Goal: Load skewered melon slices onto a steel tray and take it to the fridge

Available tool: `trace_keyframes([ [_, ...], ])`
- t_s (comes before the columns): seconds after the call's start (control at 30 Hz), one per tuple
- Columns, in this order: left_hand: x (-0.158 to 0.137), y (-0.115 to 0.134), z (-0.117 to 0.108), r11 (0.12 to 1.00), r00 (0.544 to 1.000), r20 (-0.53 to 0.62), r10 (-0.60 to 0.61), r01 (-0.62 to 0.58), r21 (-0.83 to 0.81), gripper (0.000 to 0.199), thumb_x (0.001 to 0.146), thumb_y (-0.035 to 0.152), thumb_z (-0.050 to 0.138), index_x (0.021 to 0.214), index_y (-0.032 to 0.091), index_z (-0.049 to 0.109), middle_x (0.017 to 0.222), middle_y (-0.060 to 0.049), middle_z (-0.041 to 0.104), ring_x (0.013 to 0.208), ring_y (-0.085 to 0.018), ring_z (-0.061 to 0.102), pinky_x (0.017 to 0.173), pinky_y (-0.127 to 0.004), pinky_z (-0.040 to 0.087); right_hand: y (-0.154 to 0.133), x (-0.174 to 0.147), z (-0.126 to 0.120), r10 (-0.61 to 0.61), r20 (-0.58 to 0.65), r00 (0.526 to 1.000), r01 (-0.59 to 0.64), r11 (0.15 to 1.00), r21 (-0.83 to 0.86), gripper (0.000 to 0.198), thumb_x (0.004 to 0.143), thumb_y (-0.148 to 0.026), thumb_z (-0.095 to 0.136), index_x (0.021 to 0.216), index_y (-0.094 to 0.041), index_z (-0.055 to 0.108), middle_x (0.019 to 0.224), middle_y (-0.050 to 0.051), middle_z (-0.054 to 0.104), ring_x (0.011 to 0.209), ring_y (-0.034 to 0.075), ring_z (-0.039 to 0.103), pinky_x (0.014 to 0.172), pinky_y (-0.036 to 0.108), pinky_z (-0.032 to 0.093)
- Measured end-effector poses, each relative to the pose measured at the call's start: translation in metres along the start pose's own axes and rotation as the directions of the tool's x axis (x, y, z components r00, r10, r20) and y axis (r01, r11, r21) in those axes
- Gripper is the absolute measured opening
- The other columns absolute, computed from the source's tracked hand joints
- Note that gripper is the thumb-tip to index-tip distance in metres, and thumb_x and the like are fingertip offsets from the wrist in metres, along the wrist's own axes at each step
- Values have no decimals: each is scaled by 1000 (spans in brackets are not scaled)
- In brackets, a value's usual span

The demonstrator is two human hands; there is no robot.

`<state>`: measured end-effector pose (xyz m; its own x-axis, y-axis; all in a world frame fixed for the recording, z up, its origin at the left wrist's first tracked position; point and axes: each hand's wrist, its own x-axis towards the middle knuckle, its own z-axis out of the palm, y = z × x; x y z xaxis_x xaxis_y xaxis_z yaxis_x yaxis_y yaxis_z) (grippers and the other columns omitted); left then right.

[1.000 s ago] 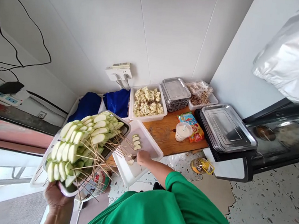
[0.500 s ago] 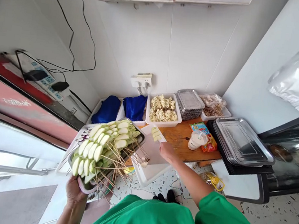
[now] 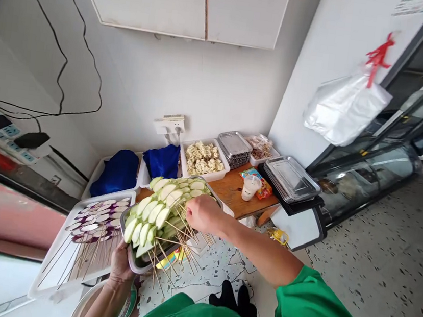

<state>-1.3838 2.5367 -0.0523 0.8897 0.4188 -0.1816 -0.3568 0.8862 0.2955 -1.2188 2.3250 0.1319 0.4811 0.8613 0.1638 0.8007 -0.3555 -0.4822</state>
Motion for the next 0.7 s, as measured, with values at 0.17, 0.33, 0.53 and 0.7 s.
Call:
trace_keyframes([
  [0.17, 7, -33, 26, 995, 995, -4, -101, 101, 17, 43, 91, 15, 26, 115, 19, 62, 91, -5, 73, 88, -19, 67, 93, -35, 47, 6, -38, -6, 55, -41, 998, -62, 979, -195, 17, 71, -13, 55, 54, -13, 59, 54, 5, 56, 51, 12, 45, 52, 25, 30],
  [0.33, 4, -81, 65, 978, 981, -73, -180, 186, 92, 40, 90, 15, 30, 115, 18, 62, 88, -5, 73, 85, -20, 68, 89, -35, 50, 19, -97, -41, 233, -77, 969, -243, 956, -166, 26, 79, -26, 56, 55, -15, 60, 53, 3, 54, 51, 11, 43, 52, 24, 26],
  [0.53, -16, -157, 106, 959, 974, -98, -207, 222, 178, 35, 88, 13, 38, 112, 17, 62, 88, -4, 73, 83, -20, 68, 85, -35, 52, 51, -184, -96, 312, -115, 943, -315, 949, -7, 32, 77, -35, 62, 51, -16, 57, 48, -3, 47, 48, 7, 35, 50, 22, 21],
  [0.7, -48, -238, 140, 942, 953, -86, -290, 300, 148, 29, 87, 15, 41, 106, 15, 64, 86, -5, 73, 81, -21, 68, 81, -36, 54, 71, -260, -138, 318, -78, 945, -322, 946, -42, 33, 75, -31, 63, 47, -16, 54, 44, -5, 39, 46, 6, 31, 48, 21, 20],
])
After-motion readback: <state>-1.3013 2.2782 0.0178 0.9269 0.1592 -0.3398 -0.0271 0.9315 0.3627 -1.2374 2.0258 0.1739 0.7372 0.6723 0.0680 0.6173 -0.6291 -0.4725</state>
